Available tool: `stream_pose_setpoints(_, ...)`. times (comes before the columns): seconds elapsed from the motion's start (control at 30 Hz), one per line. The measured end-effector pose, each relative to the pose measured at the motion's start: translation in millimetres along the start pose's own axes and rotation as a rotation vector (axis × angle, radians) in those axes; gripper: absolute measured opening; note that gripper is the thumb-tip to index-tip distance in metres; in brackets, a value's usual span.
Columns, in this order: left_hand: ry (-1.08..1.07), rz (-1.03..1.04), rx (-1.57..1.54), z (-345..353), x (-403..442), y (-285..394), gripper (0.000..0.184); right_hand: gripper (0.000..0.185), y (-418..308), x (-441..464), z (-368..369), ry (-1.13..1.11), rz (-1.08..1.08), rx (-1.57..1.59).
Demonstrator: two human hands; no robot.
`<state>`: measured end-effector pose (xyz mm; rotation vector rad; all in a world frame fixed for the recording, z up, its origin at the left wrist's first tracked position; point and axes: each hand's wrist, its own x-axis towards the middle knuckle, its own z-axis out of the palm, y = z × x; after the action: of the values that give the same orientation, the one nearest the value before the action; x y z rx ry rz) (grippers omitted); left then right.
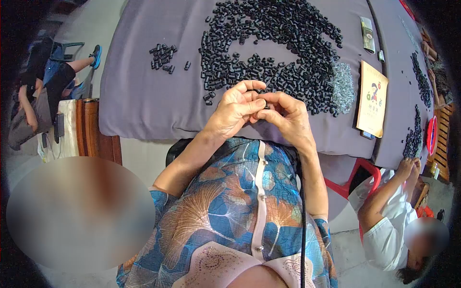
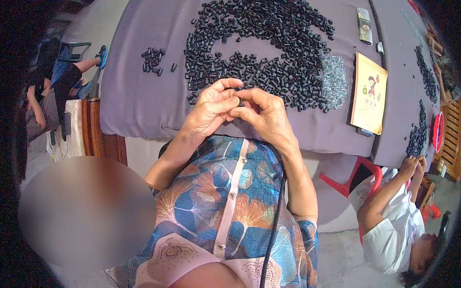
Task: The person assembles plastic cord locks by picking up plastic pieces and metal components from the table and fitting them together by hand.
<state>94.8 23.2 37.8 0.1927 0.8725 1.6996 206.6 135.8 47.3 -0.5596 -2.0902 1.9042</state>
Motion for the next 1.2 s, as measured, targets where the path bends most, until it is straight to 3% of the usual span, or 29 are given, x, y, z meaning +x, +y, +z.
stream_pose_setpoints(0.07, -0.028, -0.006, -0.026, 0, 0, -1, 0.034, 0.026, 0, -2, 0, 0.000, 0.046, 0.132)
stream_pose_setpoints(0.17, -0.061, 0.014, -0.057, -1, 3, -4, 0.032, 0.024, 2, -1, -7, -0.036, 0.038, 0.035)
stream_pose_setpoints(0.27, -0.028, 0.023, -0.075, 3, 2, -4, 0.029, 0.021, 5, -3, -6, -0.024, 0.035, 0.136)
stream_pose_setpoints(0.57, 0.011, 0.046, -0.078, 5, 5, -8, 0.026, 0.019, -4, -2, 7, 0.128, 0.047, 0.402)
stream_pose_setpoints(0.7, 0.040, 0.004, -0.123, 8, 7, -9, 0.020, 0.016, 3, -3, 6, 0.195, -0.068, 0.239)
stream_pose_setpoints(0.97, 0.077, 0.064, -0.123, 4, 11, -5, 0.017, 0.011, 6, 0, 4, 0.253, 0.016, 0.442)
stream_pose_setpoints(1.2, 0.173, 0.088, -0.091, 9, 4, -11, 0.015, 0.013, 13, -2, 1, 0.184, 0.037, 0.364)
